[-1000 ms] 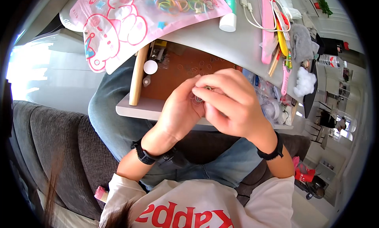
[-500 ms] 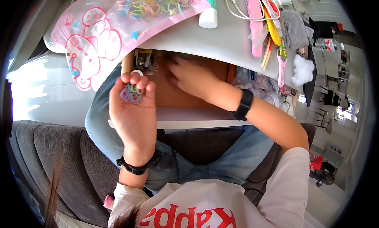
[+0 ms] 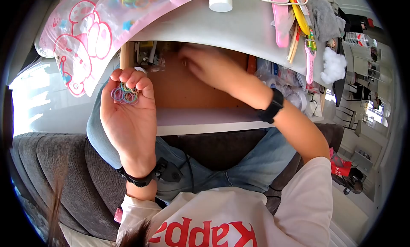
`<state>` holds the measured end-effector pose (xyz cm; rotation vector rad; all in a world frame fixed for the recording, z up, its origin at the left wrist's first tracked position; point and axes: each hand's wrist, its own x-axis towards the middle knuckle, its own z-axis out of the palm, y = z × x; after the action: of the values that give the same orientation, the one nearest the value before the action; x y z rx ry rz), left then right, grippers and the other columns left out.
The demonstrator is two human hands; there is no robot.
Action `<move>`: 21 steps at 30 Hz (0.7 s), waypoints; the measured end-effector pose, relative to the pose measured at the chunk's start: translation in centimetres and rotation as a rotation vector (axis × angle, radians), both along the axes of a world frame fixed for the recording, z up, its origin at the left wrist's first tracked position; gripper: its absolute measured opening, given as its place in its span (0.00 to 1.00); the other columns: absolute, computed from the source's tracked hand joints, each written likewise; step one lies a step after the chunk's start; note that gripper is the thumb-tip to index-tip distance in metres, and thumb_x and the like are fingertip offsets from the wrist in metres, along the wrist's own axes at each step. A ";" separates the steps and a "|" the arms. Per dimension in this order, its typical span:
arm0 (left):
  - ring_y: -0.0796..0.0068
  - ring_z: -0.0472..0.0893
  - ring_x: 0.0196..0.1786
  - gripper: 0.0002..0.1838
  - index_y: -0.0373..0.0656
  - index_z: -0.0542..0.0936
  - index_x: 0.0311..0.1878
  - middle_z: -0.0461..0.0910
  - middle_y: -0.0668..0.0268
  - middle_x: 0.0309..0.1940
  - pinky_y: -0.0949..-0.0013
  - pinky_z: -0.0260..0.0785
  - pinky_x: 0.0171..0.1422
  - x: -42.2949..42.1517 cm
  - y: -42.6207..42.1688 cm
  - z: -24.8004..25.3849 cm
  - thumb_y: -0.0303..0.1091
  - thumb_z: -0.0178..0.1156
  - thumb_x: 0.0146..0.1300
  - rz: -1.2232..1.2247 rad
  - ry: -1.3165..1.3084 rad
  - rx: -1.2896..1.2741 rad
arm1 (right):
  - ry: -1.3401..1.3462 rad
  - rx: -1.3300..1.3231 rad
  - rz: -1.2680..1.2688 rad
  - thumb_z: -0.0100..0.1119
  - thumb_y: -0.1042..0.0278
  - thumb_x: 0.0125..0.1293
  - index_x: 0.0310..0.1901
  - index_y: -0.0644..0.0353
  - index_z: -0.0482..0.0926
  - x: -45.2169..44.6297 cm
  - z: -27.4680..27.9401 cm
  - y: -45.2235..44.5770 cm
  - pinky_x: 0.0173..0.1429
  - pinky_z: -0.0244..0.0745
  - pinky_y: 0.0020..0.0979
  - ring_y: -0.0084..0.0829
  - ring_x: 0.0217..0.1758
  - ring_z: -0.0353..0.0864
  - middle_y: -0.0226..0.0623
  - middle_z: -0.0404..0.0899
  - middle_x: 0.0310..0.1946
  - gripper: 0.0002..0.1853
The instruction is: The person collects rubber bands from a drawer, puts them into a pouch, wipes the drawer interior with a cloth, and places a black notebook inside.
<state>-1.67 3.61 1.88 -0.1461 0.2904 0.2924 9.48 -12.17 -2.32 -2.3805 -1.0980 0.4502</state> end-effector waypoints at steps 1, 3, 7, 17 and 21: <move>0.71 0.65 0.37 0.05 0.38 0.66 0.38 0.65 0.64 0.33 0.68 0.62 0.47 0.0 0.0 -0.1 0.29 0.43 0.66 -0.014 0.009 0.015 | 0.008 -0.063 -0.041 0.54 0.76 0.56 0.46 0.60 0.74 0.3 0.7 -0.6 0.50 0.72 0.37 0.43 0.46 0.76 0.43 0.77 0.40 0.14; 0.72 0.67 0.37 0.07 0.41 0.66 0.36 0.67 0.66 0.32 0.67 0.63 0.48 0.0 0.0 -0.2 0.34 0.44 0.67 -0.043 0.023 0.044 | -0.009 -0.184 -0.042 0.56 0.75 0.56 0.50 0.57 0.73 0.8 1.3 -2.1 0.52 0.72 0.37 0.42 0.50 0.75 0.42 0.74 0.48 0.18; 0.72 0.66 0.37 0.06 0.39 0.66 0.37 0.66 0.65 0.33 0.67 0.63 0.48 -0.1 0.0 -0.3 0.31 0.43 0.66 -0.044 -0.017 0.015 | -0.037 -0.213 0.024 0.56 0.73 0.56 0.53 0.55 0.71 -0.6 1.5 -3.0 0.53 0.72 0.38 0.44 0.53 0.73 0.40 0.67 0.56 0.21; 0.71 0.64 0.37 0.04 0.36 0.66 0.40 0.64 0.63 0.34 0.68 0.62 0.47 0.1 0.1 -0.2 0.27 0.43 0.65 -0.057 -0.058 -0.036 | -0.077 -0.053 0.032 0.55 0.74 0.57 0.44 0.61 0.75 0.1 -2.2 -1.0 0.48 0.72 0.38 0.45 0.46 0.74 0.42 0.72 0.46 0.12; 0.71 0.64 0.38 0.04 0.36 0.66 0.40 0.64 0.63 0.35 0.68 0.62 0.48 -0.1 0.1 -0.2 0.27 0.44 0.66 -0.061 -0.063 -0.027 | -0.055 0.003 -0.013 0.55 0.75 0.57 0.37 0.62 0.75 0.3 -2.0 -0.8 0.46 0.71 0.37 0.43 0.41 0.75 0.41 0.75 0.38 0.06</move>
<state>-1.72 3.70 1.70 -0.1727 0.2359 0.2226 9.83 -12.95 -4.32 -2.4092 -1.1055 0.3799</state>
